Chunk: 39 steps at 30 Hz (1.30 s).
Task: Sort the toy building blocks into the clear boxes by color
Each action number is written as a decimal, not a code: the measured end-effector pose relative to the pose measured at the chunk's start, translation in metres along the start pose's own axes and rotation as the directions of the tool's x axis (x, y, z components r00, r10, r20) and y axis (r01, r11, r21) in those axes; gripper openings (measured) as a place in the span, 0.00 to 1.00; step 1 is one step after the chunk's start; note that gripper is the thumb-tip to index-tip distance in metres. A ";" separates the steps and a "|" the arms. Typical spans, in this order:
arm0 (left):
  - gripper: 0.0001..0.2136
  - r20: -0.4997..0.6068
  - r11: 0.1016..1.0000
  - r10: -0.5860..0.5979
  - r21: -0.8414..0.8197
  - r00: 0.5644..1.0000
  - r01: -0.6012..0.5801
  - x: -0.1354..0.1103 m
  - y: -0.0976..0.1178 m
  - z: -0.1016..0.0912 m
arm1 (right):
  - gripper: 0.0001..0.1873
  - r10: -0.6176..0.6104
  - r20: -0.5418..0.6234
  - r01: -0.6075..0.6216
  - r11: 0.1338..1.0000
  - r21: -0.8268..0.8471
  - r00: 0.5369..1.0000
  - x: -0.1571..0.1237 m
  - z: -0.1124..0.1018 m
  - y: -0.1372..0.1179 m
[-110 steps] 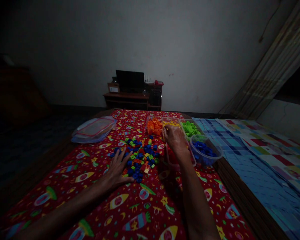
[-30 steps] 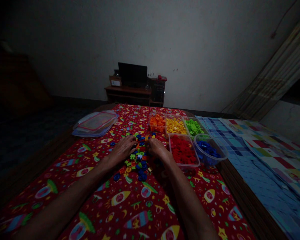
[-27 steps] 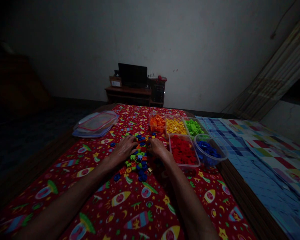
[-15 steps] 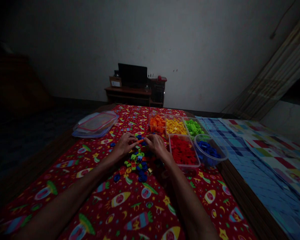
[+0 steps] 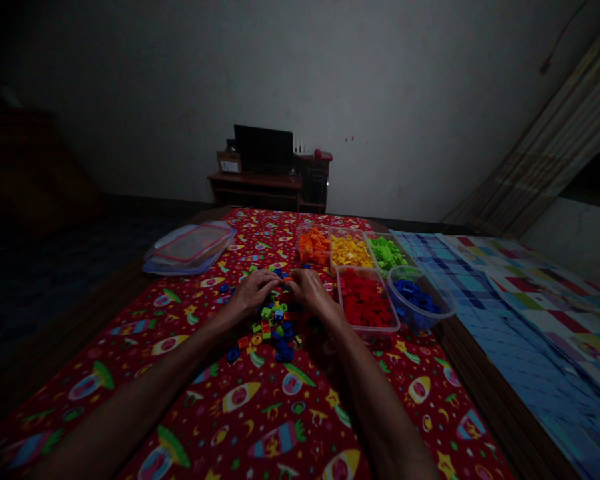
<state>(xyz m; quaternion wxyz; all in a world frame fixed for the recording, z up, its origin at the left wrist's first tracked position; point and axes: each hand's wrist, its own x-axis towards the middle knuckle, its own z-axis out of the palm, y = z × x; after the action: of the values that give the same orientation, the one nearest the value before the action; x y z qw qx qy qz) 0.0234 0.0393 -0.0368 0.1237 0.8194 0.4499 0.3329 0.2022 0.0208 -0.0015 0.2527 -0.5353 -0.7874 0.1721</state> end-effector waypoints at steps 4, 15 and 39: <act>0.08 0.042 0.987 0.051 0.150 0.998 -0.057 -0.010 -0.004 0.001 | 0.11 0.019 -0.110 -0.024 0.999 -0.044 0.994 0.000 -0.004 0.004; 0.05 0.101 0.975 -0.016 0.221 0.995 -0.007 -0.009 0.003 0.005 | 0.10 -0.014 -0.110 0.011 1.000 -0.027 0.994 0.002 0.001 0.005; 0.08 -0.070 0.960 -0.198 -0.216 0.978 0.179 -0.005 0.019 -0.009 | 0.13 0.134 -0.125 -0.129 0.991 0.046 0.983 0.038 -0.028 0.018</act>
<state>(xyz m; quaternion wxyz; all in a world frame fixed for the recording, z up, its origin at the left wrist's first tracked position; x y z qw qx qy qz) 0.0280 0.0241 -0.0230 0.2194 0.7395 0.4937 0.4016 0.2213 0.0626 0.0195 0.3009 -0.5911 -0.7292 0.1684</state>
